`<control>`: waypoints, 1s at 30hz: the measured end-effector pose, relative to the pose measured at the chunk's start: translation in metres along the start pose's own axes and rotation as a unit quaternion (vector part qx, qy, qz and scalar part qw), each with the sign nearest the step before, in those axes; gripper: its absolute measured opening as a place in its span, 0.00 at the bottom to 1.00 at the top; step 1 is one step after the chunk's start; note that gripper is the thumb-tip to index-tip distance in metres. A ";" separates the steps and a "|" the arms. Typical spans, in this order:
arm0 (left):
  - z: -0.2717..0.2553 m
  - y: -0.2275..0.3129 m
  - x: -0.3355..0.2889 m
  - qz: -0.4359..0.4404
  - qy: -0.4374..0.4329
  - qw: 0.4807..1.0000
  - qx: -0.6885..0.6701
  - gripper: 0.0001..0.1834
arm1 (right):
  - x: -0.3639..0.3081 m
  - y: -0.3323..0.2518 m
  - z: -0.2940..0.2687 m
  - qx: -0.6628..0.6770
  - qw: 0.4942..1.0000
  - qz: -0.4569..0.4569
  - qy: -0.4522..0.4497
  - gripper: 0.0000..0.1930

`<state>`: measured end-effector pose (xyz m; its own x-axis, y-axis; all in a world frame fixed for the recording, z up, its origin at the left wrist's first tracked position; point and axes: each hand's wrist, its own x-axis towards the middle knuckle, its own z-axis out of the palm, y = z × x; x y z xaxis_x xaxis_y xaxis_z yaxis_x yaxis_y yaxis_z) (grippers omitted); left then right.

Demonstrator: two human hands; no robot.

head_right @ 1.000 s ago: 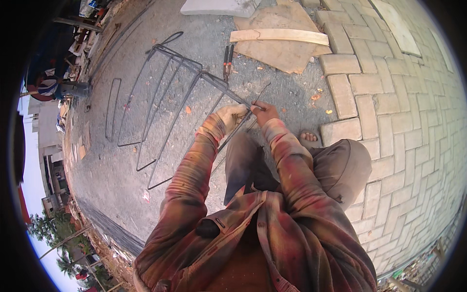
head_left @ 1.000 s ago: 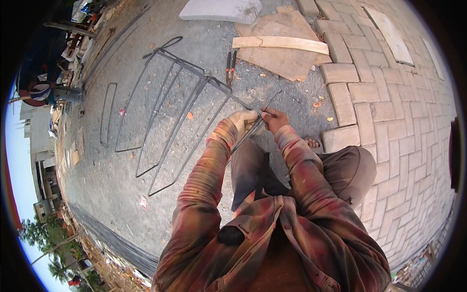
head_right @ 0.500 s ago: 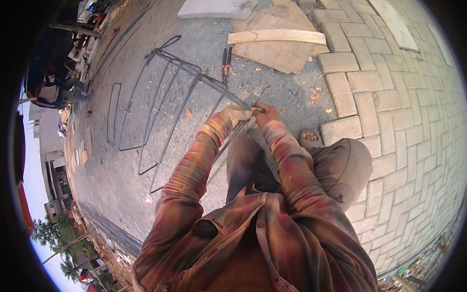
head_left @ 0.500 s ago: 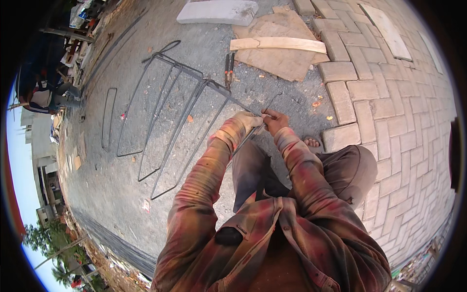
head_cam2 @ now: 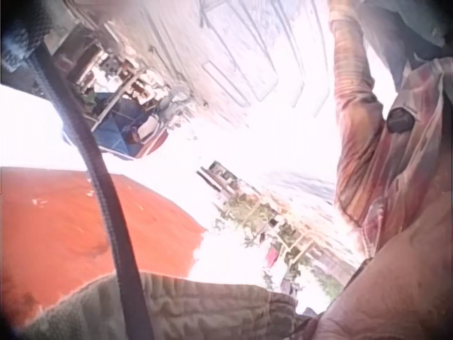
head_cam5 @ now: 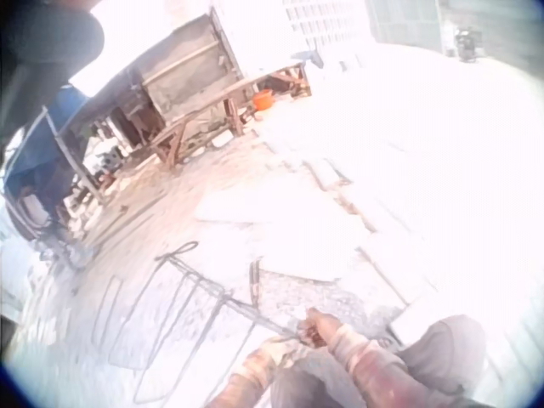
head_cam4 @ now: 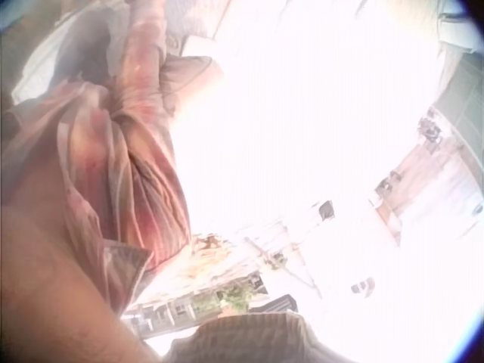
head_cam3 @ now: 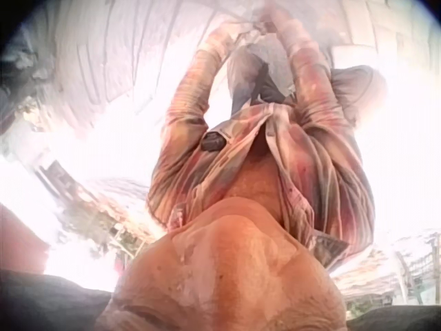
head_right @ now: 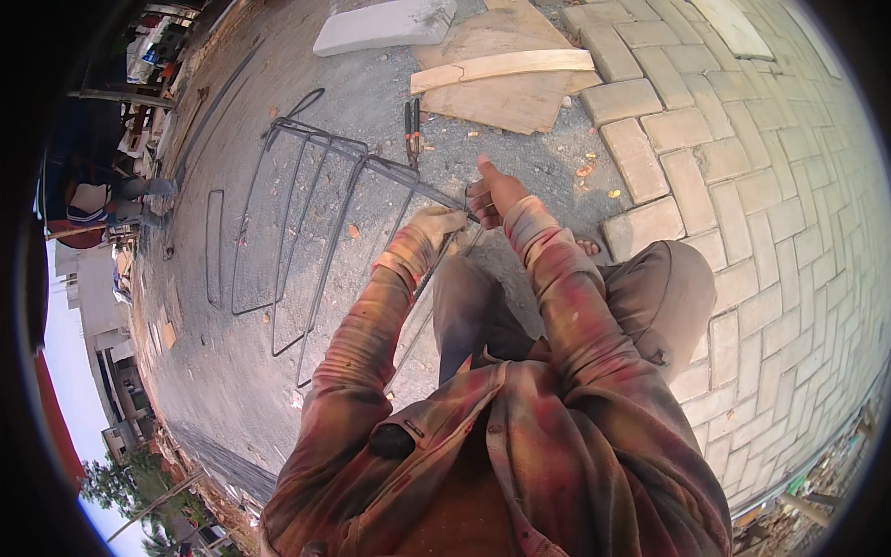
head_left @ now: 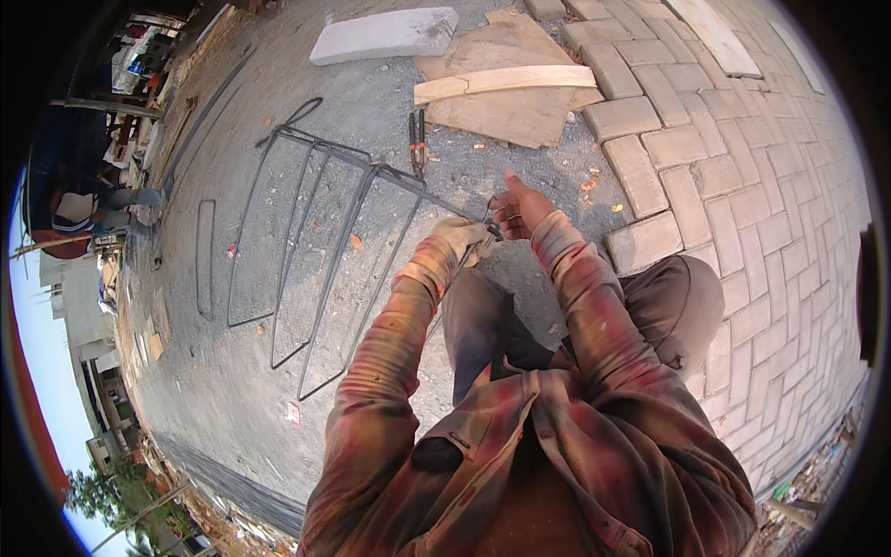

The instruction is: The person assembles a rebar structure by using pliers to tie wires around the intersections of metal bars, and then lifts the completed wire cage.

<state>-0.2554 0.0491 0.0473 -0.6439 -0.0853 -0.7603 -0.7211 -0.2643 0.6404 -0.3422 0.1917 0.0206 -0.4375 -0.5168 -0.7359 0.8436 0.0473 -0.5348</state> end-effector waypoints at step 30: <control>-0.006 -0.014 0.023 -0.019 0.118 0.993 0.016 0.15 | 0.039 0.142 0.018 -0.223 0.896 -0.315 0.220 0.10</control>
<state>-0.2588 0.0454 0.0198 -0.5414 -0.2991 -0.7858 -0.7542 -0.2403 0.6111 -0.2339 0.1626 -0.0763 -0.9460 -0.1794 -0.2700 0.2210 0.2523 -0.9421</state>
